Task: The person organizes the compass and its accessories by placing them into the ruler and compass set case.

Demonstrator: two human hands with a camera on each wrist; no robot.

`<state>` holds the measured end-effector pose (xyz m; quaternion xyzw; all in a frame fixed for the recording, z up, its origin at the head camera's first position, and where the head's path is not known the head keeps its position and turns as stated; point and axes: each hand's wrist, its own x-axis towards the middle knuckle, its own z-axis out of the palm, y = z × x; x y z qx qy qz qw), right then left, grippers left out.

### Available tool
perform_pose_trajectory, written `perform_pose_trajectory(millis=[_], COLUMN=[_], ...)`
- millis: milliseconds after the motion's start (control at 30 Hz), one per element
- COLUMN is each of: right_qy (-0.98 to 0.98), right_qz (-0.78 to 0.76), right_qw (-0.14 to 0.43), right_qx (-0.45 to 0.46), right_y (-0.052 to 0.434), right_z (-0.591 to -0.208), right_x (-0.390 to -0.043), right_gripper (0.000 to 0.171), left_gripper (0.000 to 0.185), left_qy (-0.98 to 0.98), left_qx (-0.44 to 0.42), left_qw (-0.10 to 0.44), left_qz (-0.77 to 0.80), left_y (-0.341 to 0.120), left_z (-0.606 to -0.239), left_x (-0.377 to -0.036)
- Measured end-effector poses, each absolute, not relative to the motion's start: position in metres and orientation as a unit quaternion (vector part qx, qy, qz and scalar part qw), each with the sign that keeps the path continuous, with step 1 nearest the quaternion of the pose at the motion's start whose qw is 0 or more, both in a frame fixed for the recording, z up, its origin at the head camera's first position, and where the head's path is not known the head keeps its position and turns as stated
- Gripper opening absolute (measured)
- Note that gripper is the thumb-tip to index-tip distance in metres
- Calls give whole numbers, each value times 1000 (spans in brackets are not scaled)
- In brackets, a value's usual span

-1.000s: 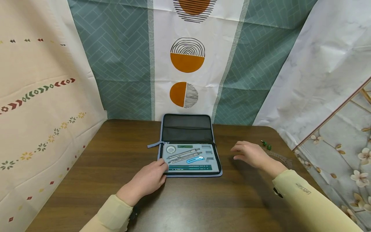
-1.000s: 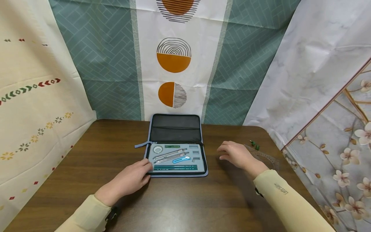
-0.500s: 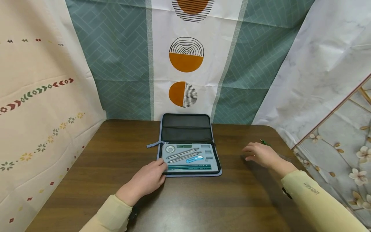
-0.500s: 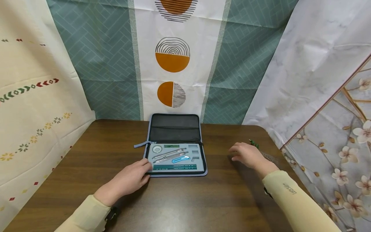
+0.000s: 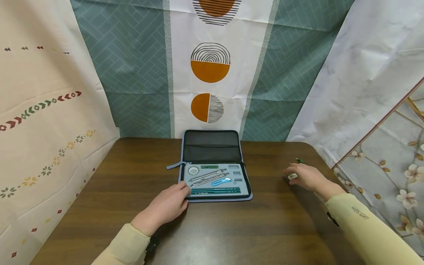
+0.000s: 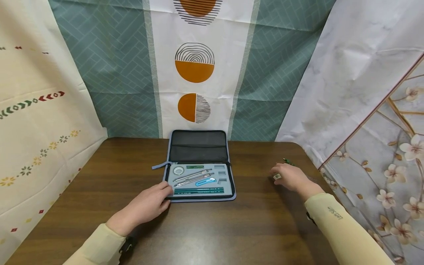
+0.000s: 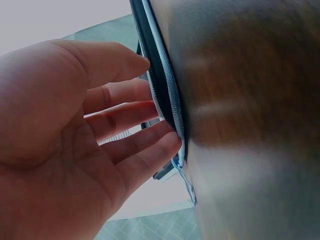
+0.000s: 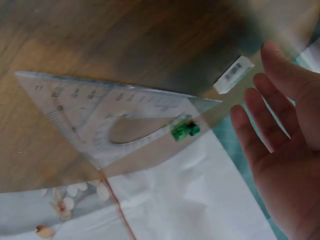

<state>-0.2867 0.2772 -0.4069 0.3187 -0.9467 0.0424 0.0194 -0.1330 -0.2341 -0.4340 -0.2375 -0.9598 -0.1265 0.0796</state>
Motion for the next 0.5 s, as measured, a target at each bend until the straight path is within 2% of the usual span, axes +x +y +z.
perform_pose_trajectory(millis=[500], right_qy=[-953], right_qz=[21], right_qw=[30], right_qx=[302], right_y=[292], right_z=[-414], right_x=[-291], right_gripper=[40], left_gripper=[14], left_qy=[-960], left_qx=[-237], left_qw=[82], left_qz=[-126], left_y=[-235], left_z=[-433], left_x=[-132])
